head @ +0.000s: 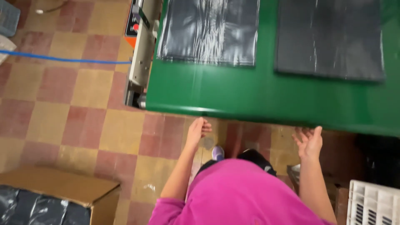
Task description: Folding and stacking finished plastic bags from a conveyor belt, then adjusting the film roll on a bag-making machine.
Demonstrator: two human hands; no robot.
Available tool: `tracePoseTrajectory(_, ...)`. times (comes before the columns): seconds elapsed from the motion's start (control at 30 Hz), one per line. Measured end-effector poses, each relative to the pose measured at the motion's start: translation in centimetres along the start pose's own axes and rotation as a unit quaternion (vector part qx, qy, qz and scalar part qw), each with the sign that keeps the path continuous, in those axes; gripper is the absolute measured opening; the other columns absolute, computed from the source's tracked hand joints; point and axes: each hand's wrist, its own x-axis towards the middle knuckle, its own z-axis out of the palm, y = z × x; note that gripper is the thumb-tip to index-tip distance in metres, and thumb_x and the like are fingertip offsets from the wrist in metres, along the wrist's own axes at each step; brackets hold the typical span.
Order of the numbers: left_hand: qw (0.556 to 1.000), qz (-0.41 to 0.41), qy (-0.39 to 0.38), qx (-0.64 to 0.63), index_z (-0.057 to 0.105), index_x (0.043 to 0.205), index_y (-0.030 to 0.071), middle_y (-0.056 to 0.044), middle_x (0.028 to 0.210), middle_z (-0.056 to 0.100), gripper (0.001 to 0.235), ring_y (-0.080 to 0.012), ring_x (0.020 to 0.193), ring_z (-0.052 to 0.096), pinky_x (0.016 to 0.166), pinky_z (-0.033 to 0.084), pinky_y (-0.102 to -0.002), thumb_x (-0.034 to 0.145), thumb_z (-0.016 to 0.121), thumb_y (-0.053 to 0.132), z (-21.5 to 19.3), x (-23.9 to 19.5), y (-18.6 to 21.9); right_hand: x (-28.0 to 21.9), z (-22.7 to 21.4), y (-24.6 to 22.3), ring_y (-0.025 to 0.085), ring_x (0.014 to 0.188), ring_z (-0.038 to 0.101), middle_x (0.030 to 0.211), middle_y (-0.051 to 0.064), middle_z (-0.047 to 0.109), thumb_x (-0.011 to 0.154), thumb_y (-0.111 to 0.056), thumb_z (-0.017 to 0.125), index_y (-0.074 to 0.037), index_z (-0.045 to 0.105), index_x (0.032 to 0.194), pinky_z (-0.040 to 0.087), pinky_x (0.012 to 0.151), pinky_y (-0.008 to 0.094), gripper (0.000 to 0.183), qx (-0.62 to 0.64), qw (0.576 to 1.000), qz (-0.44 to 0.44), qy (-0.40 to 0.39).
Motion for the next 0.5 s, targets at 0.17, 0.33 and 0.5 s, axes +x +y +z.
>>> tracePoseTrajectory(0.17,0.998,-0.005,-0.007,-0.06,0.064,0.112,0.01,-0.006,0.104,0.077,0.043,-0.0149,0.088,0.073,0.069,0.047,-0.027,0.103,0.047,0.049,-0.7,0.1,-0.9,-0.3,-0.7,-0.1,0.036,0.125,0.062,0.137,0.018,0.057,0.111,-0.062,0.037,-0.003,0.046,0.133,0.053,0.093,0.059,0.064,-0.006,1.0,0.017,-0.012)
tracePoseTrajectory(0.33,0.986,-0.01,-0.007,-0.165,0.059,0.127,0.009,-0.007,0.123,0.073,0.051,-0.0152,0.113,0.071,0.085,0.054,-0.029,0.1,0.047,0.051,-0.9,-0.5,-1.4,-1.0,-0.9,-1.8,0.031,0.121,0.061,0.138,0.009,0.06,0.108,-0.038,0.052,-0.007,0.052,0.143,0.052,0.1,0.054,0.046,0.015,0.999,-0.03,0.004)
tracePoseTrajectory(0.5,0.952,0.049,0.095,-0.288,0.058,0.139,-0.004,-0.009,0.13,0.068,0.053,-0.0211,0.116,0.064,0.099,0.052,-0.037,0.099,0.069,0.029,-1.9,-2.3,0.0,-2.9,-1.9,-9.9,0.025,0.128,0.065,0.139,0.007,0.066,0.109,-0.017,0.058,-0.004,0.061,0.142,0.052,0.114,0.043,0.036,0.052,0.991,-0.119,-0.016)
